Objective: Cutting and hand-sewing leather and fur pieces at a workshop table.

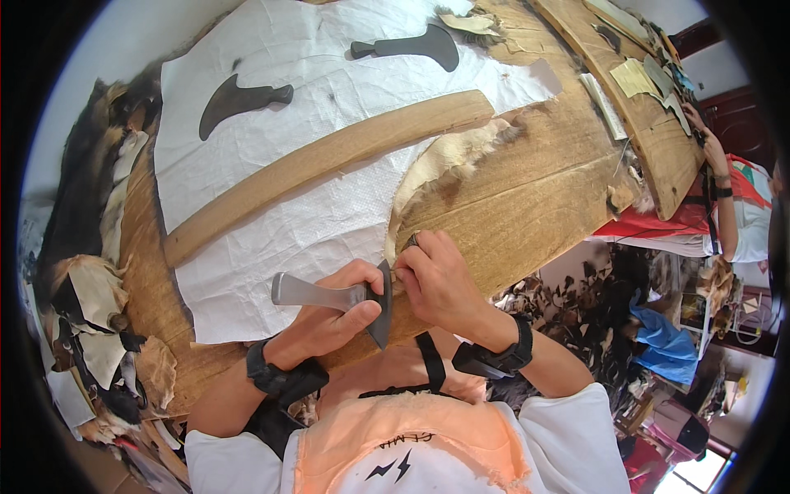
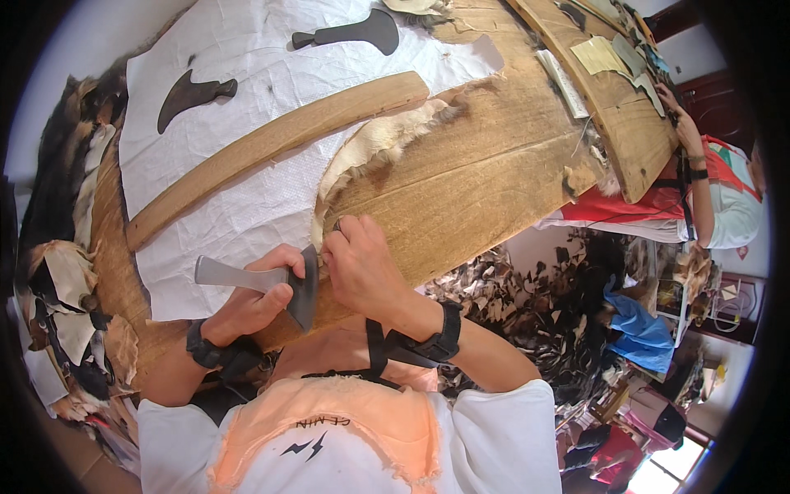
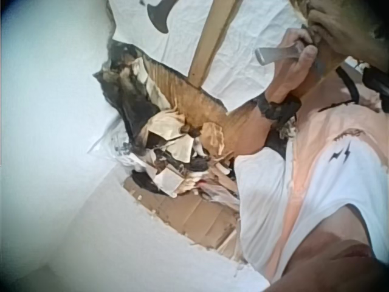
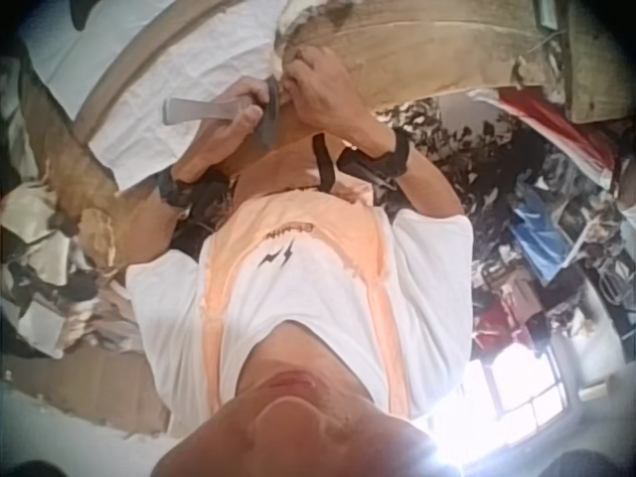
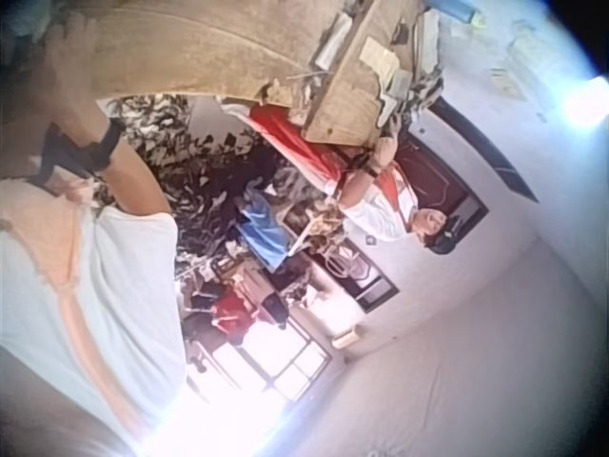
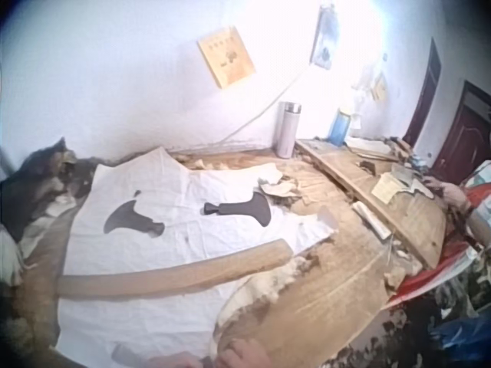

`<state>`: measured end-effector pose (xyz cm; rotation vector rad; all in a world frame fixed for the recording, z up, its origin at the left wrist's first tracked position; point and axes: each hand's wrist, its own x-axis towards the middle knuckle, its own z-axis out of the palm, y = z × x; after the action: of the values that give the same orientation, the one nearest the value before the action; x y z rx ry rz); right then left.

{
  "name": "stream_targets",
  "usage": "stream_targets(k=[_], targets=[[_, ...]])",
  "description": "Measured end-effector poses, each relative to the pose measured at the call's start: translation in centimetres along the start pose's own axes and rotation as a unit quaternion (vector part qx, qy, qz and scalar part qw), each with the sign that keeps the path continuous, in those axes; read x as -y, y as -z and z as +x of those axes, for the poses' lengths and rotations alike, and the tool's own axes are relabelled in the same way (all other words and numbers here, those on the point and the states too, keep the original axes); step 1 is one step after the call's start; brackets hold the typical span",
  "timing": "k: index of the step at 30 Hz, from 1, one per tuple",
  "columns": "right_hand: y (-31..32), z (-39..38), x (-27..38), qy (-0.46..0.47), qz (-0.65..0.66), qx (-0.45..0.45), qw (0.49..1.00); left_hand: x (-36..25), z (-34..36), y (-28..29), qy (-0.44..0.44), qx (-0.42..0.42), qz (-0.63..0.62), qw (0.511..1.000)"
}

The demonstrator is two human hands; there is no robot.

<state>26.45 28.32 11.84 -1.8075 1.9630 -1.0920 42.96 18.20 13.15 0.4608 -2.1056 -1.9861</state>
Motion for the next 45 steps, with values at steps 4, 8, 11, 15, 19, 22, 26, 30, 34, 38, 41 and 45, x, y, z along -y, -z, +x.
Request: stream_targets(k=[4, 8, 11, 15, 19, 22, 26, 30, 34, 38, 41, 45], targets=[[-0.3, -0.1, 0.0, -0.004, 0.0, 0.005, 1.0, -0.2, 0.2, -0.1, 0.003, 0.001, 0.035, 0.999], [-0.3, -0.2, -0.2, 0.005, 0.012, 0.008, 1.0, -0.4, 0.6, -0.2, -0.006, -0.01, 0.065, 0.998], [-0.3, -0.3, -0.2, 0.006, 0.038, 0.017, 0.999, -0.4, 1.1, -0.2, 0.01, -0.035, 0.091, 0.995], [0.5, 0.3, -0.5, -0.024, 0.071, 0.007, 0.997, -0.5, 1.1, -0.1, 0.019, -0.003, 0.083, 0.996], [4.2, 0.8, -1.6, -0.069, 0.1, 0.044, 0.992, -0.3, 1.0, -0.1, -0.003, 0.011, 0.083, 0.997], [6.6, 0.3, -1.5, -0.055, -0.159, 0.067, 0.984, -0.7, 1.0, 0.0, 0.027, 0.004, 0.011, 1.0], [6.3, 0.3, -0.9, -0.014, -0.182, -0.048, 0.982, -2.0, 1.5, 0.6, -0.003, -0.048, 0.01, 0.999], [3.2, 0.8, -0.2, 0.047, -0.06, 0.01, 0.997, -2.8, 3.2, 2.8, 0.033, -0.081, 0.032, 0.996], [1.5, 1.0, -0.4, 0.097, -0.065, 0.018, 0.993, -1.7, 4.5, 2.6, 0.034, -0.028, 0.023, 0.999], [1.4, 0.6, -0.7, 0.123, -0.101, 0.043, 0.986, -1.0, 4.1, 2.5, 0.025, 0.0, 0.044, 0.999], [1.3, 0.5, -0.8, 0.165, -0.14, 0.031, 0.976, -0.9, 4.0, 2.5, 0.011, -0.001, 0.064, 0.998], [1.0, 0.5, -1.3, 0.21, -0.153, 0.017, 0.966, -0.9, 3.9, 2.3, 0.007, 0.003, 0.069, 0.998]])
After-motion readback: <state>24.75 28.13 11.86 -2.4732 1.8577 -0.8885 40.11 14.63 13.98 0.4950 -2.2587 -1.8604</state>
